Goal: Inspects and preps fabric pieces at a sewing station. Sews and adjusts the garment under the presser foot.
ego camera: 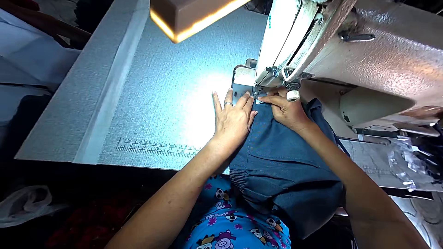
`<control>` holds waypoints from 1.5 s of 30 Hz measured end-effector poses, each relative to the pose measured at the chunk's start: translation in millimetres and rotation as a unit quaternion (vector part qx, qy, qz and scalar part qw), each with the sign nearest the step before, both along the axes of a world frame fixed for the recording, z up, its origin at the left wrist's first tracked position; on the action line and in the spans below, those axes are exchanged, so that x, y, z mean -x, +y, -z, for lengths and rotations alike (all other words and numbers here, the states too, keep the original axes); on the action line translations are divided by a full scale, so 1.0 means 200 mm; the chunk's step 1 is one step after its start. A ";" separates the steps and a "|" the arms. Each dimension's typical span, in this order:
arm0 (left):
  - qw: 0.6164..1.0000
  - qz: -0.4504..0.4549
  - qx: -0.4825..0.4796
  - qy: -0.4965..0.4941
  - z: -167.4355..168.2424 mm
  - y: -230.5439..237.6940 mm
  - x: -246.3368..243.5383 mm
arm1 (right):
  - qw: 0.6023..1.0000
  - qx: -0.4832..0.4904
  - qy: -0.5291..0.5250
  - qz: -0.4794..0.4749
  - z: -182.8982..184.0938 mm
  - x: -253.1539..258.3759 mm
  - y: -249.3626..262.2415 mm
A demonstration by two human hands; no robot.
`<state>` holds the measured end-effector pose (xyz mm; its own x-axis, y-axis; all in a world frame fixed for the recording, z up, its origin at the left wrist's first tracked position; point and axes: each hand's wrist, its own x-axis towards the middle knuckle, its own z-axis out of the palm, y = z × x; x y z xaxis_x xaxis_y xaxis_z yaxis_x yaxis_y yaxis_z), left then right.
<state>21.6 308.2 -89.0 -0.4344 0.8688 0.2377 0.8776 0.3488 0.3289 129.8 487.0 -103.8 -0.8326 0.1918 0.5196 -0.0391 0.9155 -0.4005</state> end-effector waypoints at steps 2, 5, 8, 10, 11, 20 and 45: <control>1.000 -0.003 -0.001 0.000 0.00 0.00 0.00 | 1.000 -0.003 0.001 0.003 0.00 0.00 -0.01; 1.000 -0.006 0.005 -0.007 0.00 0.00 0.00 | 1.000 -0.010 -0.003 0.007 0.00 0.00 0.00; 1.000 -0.011 0.009 -0.001 0.00 0.00 0.00 | 1.000 -0.009 -0.009 0.008 0.00 0.00 0.00; 1.000 -0.012 0.015 -0.004 -0.01 0.00 0.00 | 1.000 -0.006 -0.011 0.005 0.00 0.00 0.00; 1.000 -0.013 0.017 -0.006 -0.01 0.00 0.00 | 1.000 -0.006 -0.011 0.003 0.00 0.00 0.01; 0.999 -0.021 0.029 -0.017 -0.03 0.01 -0.03 | 0.997 0.068 -0.027 0.021 -0.25 -0.16 -0.03; 0.998 -0.028 0.054 -0.025 -0.04 0.03 -0.01 | 0.899 -0.073 -0.061 0.427 -0.14 -1.15 0.06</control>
<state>23.5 315.1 -81.8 -0.4911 0.8626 0.1215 0.8397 0.4317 0.3294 360.7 499.0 -76.6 -0.4677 0.7252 0.5054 0.7388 0.6346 -0.2269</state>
